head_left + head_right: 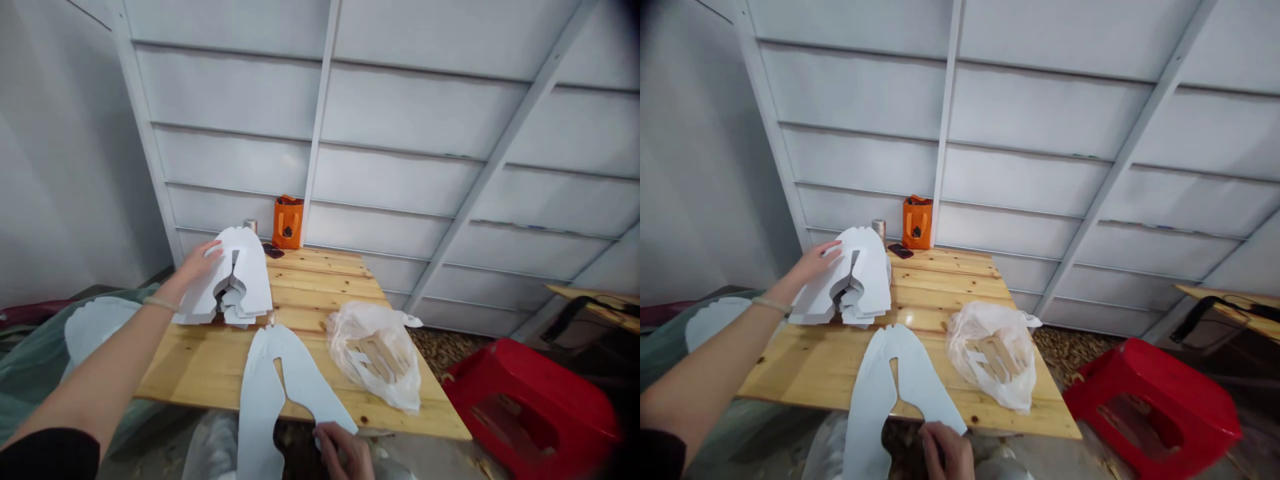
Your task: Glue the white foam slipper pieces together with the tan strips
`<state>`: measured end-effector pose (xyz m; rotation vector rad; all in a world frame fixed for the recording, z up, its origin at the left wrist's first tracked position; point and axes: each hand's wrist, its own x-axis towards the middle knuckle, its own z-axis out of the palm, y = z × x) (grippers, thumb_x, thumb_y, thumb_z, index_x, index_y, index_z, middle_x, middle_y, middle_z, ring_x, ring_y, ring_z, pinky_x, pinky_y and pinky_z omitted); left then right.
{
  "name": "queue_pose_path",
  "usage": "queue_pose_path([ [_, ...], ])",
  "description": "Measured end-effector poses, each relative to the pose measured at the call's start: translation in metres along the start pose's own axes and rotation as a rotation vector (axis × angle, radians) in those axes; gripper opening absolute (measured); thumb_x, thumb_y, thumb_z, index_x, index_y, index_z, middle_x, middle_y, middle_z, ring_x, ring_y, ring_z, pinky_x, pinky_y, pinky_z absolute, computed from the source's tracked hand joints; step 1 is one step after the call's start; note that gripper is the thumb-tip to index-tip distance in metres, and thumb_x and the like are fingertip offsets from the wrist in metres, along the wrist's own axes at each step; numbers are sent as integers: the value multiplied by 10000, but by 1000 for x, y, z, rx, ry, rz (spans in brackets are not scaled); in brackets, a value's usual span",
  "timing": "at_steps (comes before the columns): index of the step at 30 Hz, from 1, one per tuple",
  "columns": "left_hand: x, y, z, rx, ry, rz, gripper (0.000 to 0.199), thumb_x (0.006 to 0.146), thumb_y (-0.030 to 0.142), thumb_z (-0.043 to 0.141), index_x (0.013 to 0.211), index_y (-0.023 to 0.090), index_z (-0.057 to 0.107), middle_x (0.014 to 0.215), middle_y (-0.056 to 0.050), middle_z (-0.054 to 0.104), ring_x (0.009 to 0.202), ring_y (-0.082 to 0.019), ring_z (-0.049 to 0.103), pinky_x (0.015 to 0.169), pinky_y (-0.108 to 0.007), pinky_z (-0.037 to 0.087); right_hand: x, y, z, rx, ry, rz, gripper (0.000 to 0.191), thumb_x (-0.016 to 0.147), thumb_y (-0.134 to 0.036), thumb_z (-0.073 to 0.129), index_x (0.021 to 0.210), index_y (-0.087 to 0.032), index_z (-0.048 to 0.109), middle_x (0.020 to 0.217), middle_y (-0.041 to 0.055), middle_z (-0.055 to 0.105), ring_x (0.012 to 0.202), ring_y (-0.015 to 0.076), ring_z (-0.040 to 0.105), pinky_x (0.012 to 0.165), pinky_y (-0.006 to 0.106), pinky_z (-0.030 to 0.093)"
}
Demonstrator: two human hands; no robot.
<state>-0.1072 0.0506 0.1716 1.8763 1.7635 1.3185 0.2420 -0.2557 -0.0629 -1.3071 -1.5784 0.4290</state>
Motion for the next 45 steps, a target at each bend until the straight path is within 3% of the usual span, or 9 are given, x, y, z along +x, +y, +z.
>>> queue_pose_path([
  [2,9,-12,1,40,31,-9,297,882,235,675,1142,100,731,1406,-193,646,1368,-417,550,1162,-565,417,2,-6,-1,20,-38,-10,393,1050,-486,497,873,-247,754,687,31,717,604,187,674,625,256,559],
  [5,-13,-25,11,73,66,33,291,894,216,634,1154,116,720,1489,-203,575,1462,-394,466,1230,-579,346,4,-11,-5,-1,60,-50,279,1044,-399,526,1063,-258,766,854,54,786,736,204,743,712,263,593],
  [11,-130,-38,47,-20,-25,324,348,977,443,534,1194,240,714,1466,-48,597,1366,-315,565,1196,-506,447,42,-19,-56,-229,233,11,285,1029,-249,481,1125,-200,745,1032,119,782,918,233,744,836,335,592],
  [15,-201,-43,74,-137,-236,368,289,994,500,534,1126,359,750,1374,7,669,1244,-276,663,1160,-493,500,93,-2,-99,-593,70,219,297,1008,-166,461,1080,-153,749,1115,137,742,1084,229,679,989,334,517],
  [19,-241,-40,97,-241,-299,383,325,998,502,533,1015,326,805,1266,-40,741,1164,-260,720,1051,-410,588,135,24,-110,-716,-90,319,228,958,-123,549,962,-172,772,1089,109,745,1085,222,662,980,302,476],
  [27,-265,-35,103,-291,-374,363,314,996,480,562,959,316,827,1080,-25,812,981,-213,787,888,-306,646,164,54,-104,-923,-219,542,178,1014,-269,628,962,-125,716,1045,90,734,981,215,687,904,387,533],
  [33,-267,-33,103,-315,-414,324,373,980,523,552,912,281,828,1000,-47,831,909,-225,799,806,-291,657,162,54,-112,-890,-239,469,176,1020,-200,572,1100,-130,712,1063,100,750,977,203,688,872,322,490],
  [40,-267,-33,109,-299,-424,354,327,982,468,552,925,293,822,1013,-27,830,915,-216,801,806,-278,650,158,57,-117,-795,-186,411,323,844,-39,589,1096,-155,756,1046,102,776,958,207,679,780,248,403],
  [45,-268,-36,112,-243,-403,421,319,1004,418,526,989,292,819,1087,-32,822,985,-215,792,895,-302,644,166,58,-126,-671,2,406,378,862,-61,536,1135,-164,776,1040,97,791,966,214,692,867,259,451],
])
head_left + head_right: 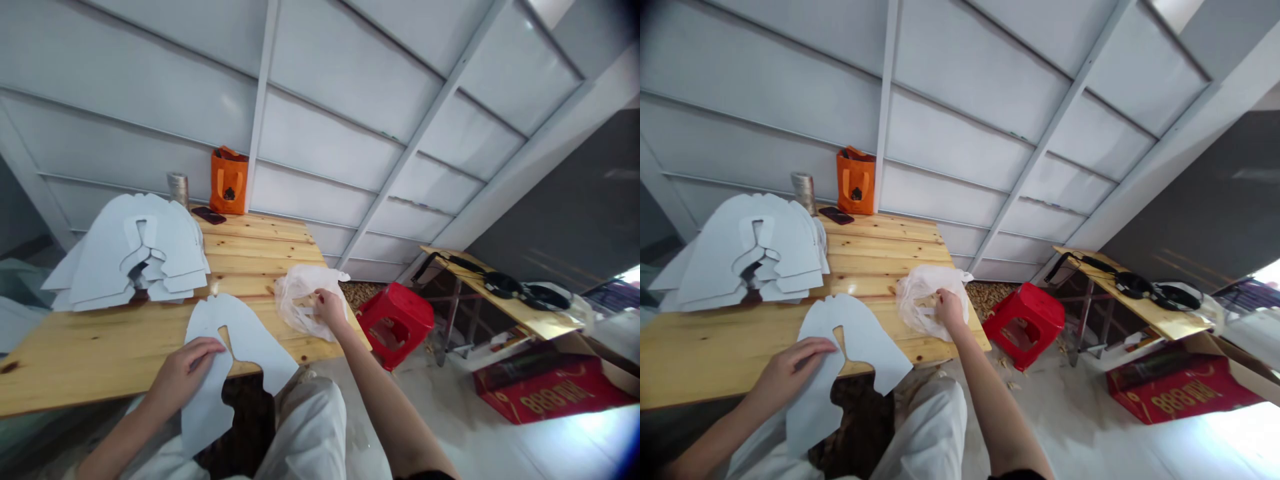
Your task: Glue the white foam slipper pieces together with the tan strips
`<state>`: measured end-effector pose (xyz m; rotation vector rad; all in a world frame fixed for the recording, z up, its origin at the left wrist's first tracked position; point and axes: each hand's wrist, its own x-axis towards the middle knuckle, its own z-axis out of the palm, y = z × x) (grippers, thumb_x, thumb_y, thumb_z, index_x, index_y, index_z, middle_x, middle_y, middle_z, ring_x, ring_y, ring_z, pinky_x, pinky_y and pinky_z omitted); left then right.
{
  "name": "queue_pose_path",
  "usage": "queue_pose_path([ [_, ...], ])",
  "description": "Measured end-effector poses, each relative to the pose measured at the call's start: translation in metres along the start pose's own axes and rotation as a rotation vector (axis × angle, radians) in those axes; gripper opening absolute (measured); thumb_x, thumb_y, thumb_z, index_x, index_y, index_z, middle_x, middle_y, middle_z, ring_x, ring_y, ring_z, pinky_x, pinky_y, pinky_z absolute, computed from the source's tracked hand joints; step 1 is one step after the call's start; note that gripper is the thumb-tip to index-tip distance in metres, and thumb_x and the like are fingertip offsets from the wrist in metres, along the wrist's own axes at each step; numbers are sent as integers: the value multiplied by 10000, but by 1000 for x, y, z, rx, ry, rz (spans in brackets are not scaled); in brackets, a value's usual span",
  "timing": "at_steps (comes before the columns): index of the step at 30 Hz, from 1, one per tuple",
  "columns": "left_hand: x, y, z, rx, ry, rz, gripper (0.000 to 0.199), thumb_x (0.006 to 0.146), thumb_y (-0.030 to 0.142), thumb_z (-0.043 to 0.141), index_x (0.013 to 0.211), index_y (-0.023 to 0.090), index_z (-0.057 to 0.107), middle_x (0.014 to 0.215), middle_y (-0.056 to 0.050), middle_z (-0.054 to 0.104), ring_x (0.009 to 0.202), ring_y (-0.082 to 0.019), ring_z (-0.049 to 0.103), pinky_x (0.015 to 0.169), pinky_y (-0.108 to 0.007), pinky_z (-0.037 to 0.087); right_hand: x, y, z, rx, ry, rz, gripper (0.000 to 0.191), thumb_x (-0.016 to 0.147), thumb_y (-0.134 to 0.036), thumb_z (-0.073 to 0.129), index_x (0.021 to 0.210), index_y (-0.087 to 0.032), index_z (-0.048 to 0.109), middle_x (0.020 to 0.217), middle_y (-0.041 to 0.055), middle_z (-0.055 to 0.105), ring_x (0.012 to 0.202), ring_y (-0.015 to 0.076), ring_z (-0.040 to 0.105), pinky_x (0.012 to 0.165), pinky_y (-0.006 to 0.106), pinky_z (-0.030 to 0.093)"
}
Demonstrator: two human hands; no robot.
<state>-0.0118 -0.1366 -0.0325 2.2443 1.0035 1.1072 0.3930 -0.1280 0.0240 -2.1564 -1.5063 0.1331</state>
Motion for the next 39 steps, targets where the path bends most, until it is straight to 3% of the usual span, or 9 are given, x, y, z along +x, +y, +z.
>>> queue_pose_path([
  [5,-2,-4,8,177,-91,148,377,1009,365,529,1323,326,734,1455,-62,669,1363,-289,621,1141,-470,527,12,3,-28,242,234,80,374,853,-166,476,1058,-159,788,1109,112,776,1020,241,685,962,310,470],
  [9,0,-11,12,195,-234,247,386,1007,276,513,1310,357,738,1439,-53,679,1376,-290,611,1168,-530,491,21,2,-51,507,406,182,395,799,-295,513,1064,-132,757,887,90,747,840,243,668,811,329,504],
  [13,7,-11,7,150,-270,303,364,997,268,538,1270,362,759,1434,-56,683,1350,-278,634,1121,-484,543,12,-13,-62,826,428,236,393,714,-423,622,982,-149,708,731,25,656,664,187,605,652,301,490],
  [19,12,44,11,-86,61,101,246,1013,355,589,1127,266,788,1240,-71,760,1151,-219,730,1024,-327,593,-79,-78,-38,1091,321,173,348,714,-459,774,931,-195,709,797,10,666,705,155,590,667,278,486],
  [24,13,96,20,-293,156,-124,208,979,381,645,1120,261,742,1417,-76,641,1346,-248,595,1170,-391,466,-166,-126,-5,1373,56,244,257,752,-380,857,899,-209,734,850,13,699,805,151,615,753,255,488],
  [26,15,102,19,-427,122,-253,247,942,409,683,1126,246,706,1377,-87,654,1319,-256,605,1144,-404,482,-185,-133,1,1527,-80,355,288,717,-353,899,906,-214,733,825,-2,699,749,126,600,694,222,462],
  [28,17,104,15,-626,21,-386,289,898,433,719,1089,222,672,1169,-78,727,1125,-237,697,998,-363,568,-194,-135,0,1617,-174,422,314,687,-322,929,912,-214,738,807,-14,700,715,106,594,665,200,444],
  [31,18,107,4,-808,-111,-524,298,861,426,748,1024,194,657,909,-36,735,863,-190,720,794,-285,588,-197,-133,-6,1622,-317,400,306,701,-337,926,918,-196,763,760,-9,702,658,98,589,642,204,455],
  [39,10,111,-4,-772,-228,-611,295,869,410,733,1060,192,684,737,11,693,640,-140,631,578,-212,485,-196,-132,-12,1385,-521,284,304,762,-442,871,805,-156,775,659,29,710,553,119,573,535,230,462],
])
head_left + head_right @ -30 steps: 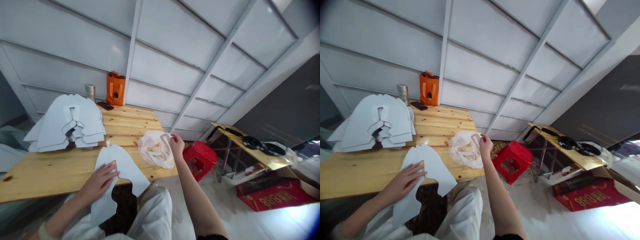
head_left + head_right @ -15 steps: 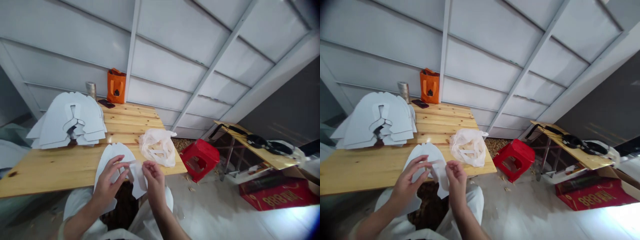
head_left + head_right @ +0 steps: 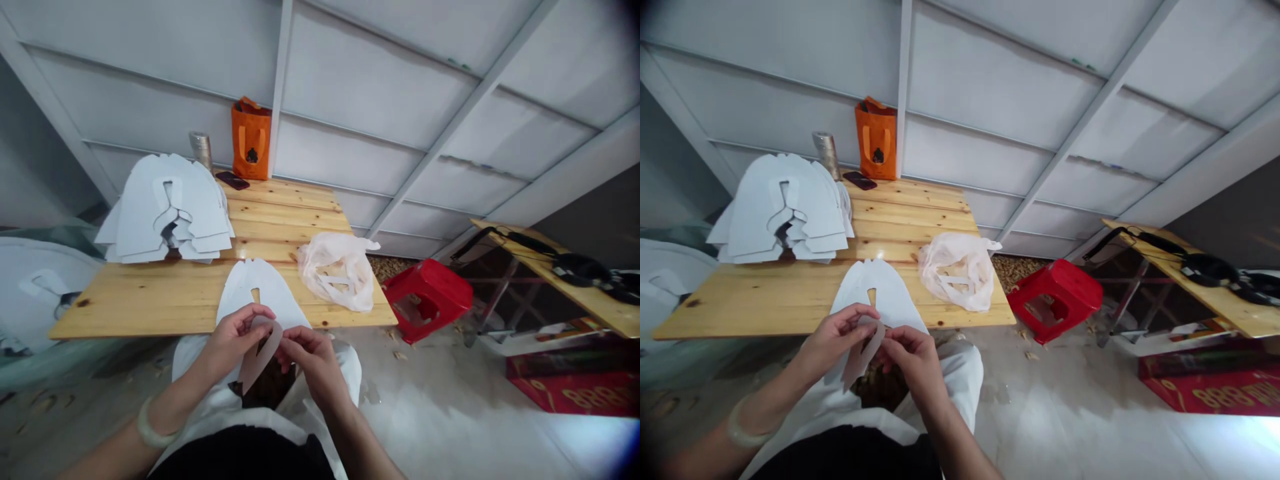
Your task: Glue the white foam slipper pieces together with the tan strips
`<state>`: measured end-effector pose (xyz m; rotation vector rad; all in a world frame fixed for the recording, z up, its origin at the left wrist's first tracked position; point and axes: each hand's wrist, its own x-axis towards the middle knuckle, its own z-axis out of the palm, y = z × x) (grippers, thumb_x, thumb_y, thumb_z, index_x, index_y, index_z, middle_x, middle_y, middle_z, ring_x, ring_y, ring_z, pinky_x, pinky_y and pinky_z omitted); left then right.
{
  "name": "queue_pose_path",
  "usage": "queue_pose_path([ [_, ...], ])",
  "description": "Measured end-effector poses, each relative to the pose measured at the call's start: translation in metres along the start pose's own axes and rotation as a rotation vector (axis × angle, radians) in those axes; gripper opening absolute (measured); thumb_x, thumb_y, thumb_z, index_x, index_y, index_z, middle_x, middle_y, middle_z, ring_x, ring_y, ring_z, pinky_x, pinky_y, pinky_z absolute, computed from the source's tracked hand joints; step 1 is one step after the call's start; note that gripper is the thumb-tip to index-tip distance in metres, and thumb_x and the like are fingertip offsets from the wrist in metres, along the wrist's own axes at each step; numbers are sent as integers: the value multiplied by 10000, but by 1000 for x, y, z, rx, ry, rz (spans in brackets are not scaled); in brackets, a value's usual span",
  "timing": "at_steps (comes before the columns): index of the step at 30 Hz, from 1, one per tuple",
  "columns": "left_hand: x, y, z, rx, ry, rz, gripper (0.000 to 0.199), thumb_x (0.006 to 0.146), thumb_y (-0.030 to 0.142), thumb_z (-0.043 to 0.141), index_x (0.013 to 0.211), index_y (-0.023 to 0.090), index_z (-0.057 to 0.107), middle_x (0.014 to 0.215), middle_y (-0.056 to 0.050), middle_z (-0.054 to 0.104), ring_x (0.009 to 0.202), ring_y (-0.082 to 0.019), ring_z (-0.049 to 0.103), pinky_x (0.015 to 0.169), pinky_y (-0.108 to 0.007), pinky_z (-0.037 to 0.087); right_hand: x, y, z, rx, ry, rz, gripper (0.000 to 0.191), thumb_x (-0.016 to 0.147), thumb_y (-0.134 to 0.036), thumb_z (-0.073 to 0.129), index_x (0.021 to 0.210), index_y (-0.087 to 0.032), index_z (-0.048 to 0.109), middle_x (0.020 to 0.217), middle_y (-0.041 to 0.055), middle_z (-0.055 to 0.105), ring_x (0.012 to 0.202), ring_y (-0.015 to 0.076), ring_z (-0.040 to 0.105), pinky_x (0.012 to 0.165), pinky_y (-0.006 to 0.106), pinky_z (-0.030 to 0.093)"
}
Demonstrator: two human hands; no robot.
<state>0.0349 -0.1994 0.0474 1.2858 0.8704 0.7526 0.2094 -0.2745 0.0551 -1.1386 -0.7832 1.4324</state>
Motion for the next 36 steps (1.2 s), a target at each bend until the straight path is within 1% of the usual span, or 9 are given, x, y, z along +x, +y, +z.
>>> queue_pose_path([
  [3,1,-9,0,102,50,51,354,901,407,707,1198,216,683,875,-9,725,705,-145,661,620,-220,514,1,2,3,-27,4,3,294,777,-444,843,779,-164,755,655,21,700,550,122,574,541,237,469],
  [7,0,-15,5,144,126,209,335,889,363,722,1197,231,711,1207,-58,727,1075,-204,707,959,-293,555,4,8,5,-63,60,-51,244,803,-403,801,774,-173,726,678,12,688,570,119,563,566,241,469],
  [11,-1,-12,5,121,79,129,238,872,400,736,997,198,757,989,-51,769,909,-198,722,808,-268,571,5,14,4,-70,72,-106,264,863,-434,743,802,-187,675,690,0,650,602,122,545,583,244,457],
  [16,-2,-8,-5,-30,27,-42,377,875,489,752,1088,178,735,915,-59,782,847,-198,727,751,-260,563,5,10,-3,-277,158,-177,252,849,-412,742,984,-202,709,715,-28,607,632,120,515,594,240,407],
  [19,-1,-8,-7,3,-18,-58,407,889,490,734,1145,174,724,922,-74,789,874,-223,744,782,-297,587,7,7,-5,-396,109,-131,229,816,-404,735,839,-176,729,743,-1,636,648,126,525,610,254,399],
  [24,-5,-12,2,416,349,433,281,943,337,695,1202,230,730,1243,-90,733,1169,-249,688,1044,-393,555,9,7,1,-357,199,-127,250,813,-419,714,744,-182,678,652,-26,569,565,106,449,551,248,369],
  [26,-9,-14,6,541,333,580,185,965,261,679,1126,240,767,1199,-75,750,1167,-229,693,1074,-370,540,8,8,5,-317,215,-123,260,819,-431,717,744,-187,669,632,-33,554,535,102,438,525,247,364],
  [29,-12,-18,9,524,168,584,176,972,212,680,1104,238,793,1120,-56,791,1070,-195,740,985,-298,585,6,11,8,-251,135,-96,282,848,-469,711,815,-189,700,638,-29,570,527,112,487,529,252,403],
  [36,-15,-20,9,434,137,525,204,943,195,712,1116,233,811,1119,-51,816,1029,-196,773,960,-288,617,2,12,8,-163,29,-71,362,878,-546,714,830,-187,706,682,-11,602,583,131,557,582,260,450],
])
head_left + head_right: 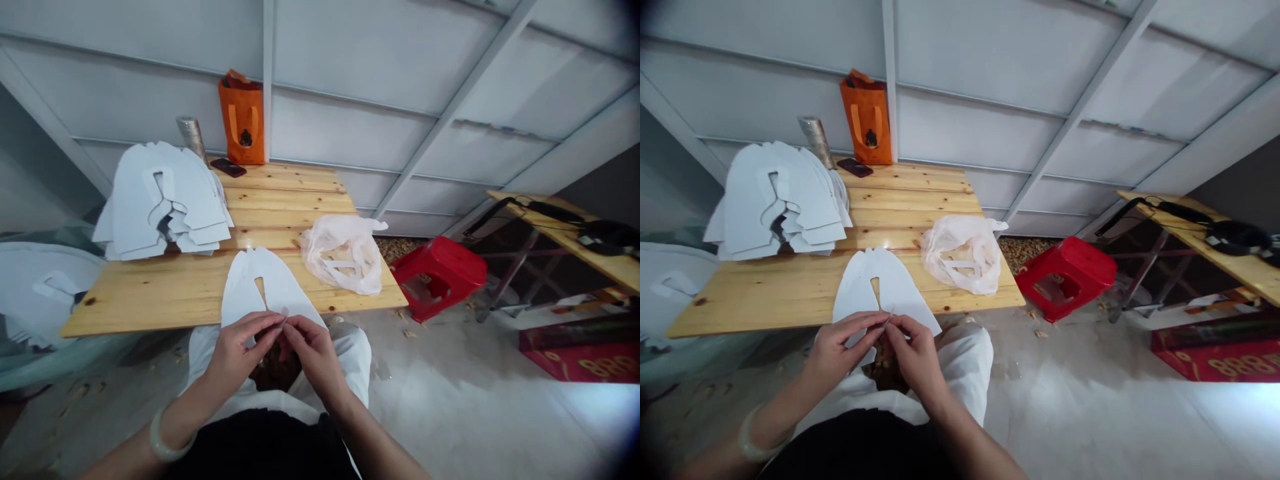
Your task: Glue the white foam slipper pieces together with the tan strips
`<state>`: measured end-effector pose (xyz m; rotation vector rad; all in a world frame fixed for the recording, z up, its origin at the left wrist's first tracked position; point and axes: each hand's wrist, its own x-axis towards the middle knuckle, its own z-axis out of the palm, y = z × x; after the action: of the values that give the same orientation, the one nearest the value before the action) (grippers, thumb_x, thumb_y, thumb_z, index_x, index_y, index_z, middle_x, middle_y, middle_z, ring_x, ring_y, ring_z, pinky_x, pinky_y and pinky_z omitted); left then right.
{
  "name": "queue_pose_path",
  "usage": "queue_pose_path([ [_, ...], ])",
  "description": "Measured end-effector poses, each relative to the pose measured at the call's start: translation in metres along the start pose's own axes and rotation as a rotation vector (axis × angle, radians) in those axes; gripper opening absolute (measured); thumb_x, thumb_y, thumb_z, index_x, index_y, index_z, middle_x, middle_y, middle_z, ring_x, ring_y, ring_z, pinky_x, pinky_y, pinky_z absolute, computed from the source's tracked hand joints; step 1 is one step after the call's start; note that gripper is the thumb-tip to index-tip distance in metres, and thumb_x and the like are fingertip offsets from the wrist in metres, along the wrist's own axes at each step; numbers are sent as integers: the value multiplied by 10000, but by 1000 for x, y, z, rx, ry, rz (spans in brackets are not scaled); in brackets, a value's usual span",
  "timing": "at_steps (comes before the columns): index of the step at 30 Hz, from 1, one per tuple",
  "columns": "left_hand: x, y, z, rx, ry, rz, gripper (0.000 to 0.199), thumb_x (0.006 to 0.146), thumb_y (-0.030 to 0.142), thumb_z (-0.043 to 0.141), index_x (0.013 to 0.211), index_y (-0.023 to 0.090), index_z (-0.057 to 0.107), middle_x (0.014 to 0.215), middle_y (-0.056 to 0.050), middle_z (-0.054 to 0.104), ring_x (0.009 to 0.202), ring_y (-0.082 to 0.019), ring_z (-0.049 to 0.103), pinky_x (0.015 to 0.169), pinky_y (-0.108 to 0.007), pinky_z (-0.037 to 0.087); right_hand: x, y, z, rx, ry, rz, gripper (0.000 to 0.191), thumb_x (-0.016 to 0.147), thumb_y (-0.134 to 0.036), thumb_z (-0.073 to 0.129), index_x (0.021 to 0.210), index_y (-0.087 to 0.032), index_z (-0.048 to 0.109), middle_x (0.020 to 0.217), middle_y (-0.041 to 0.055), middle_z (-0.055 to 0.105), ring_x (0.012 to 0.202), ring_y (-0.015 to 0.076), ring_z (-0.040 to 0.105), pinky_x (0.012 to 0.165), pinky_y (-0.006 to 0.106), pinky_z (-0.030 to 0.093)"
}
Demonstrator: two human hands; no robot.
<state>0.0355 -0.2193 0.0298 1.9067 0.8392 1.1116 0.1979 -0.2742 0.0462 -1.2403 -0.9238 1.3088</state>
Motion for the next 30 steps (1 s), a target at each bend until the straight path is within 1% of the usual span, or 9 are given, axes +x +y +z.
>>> queue_pose_path([
  [4,0,4,-2,5,-27,36,229,945,165,698,1129,244,810,1107,-42,818,1011,-182,777,942,-269,624,-2,-3,-1,11,1,16,363,892,-536,709,809,-182,707,635,-22,580,555,120,536,569,250,417],
  [10,2,5,-6,52,-46,167,267,953,127,674,1154,244,804,1129,-51,813,1028,-178,774,951,-263,620,-2,-3,-2,121,-24,27,369,870,-525,748,744,-183,693,641,-17,602,515,102,498,519,240,375],
  [14,3,6,-8,73,-68,192,285,966,132,655,1181,256,795,1149,-49,809,1041,-178,773,955,-267,622,-2,-3,-2,97,-27,33,381,870,-539,751,752,-181,700,666,-13,615,521,99,497,517,238,369],
  [19,1,3,-10,104,-85,193,253,984,169,636,1167,234,799,1121,-69,814,1008,-187,781,922,-282,640,-2,-2,-1,83,-16,36,424,860,-578,746,729,-181,674,657,-15,603,512,91,466,496,234,328],
  [22,0,0,-10,114,-90,229,260,978,153,635,1168,230,796,1111,-77,816,984,-187,786,907,-282,647,-2,0,0,72,-14,36,442,854,-586,743,713,-176,654,636,-17,582,503,87,439,489,234,310],
  [26,-1,-2,-8,113,-78,284,310,948,91,657,1193,233,785,1115,-72,816,991,-176,786,907,-252,641,-2,5,1,46,7,29,400,877,-516,699,688,-174,620,575,-37,501,498,83,385,503,240,281],
  [30,-3,-1,-3,80,-61,253,313,953,100,647,1198,238,784,1117,-76,818,1003,-185,788,914,-266,643,-1,8,-1,26,33,14,312,871,-408,654,667,-181,592,576,-41,464,530,91,351,520,246,263],
])
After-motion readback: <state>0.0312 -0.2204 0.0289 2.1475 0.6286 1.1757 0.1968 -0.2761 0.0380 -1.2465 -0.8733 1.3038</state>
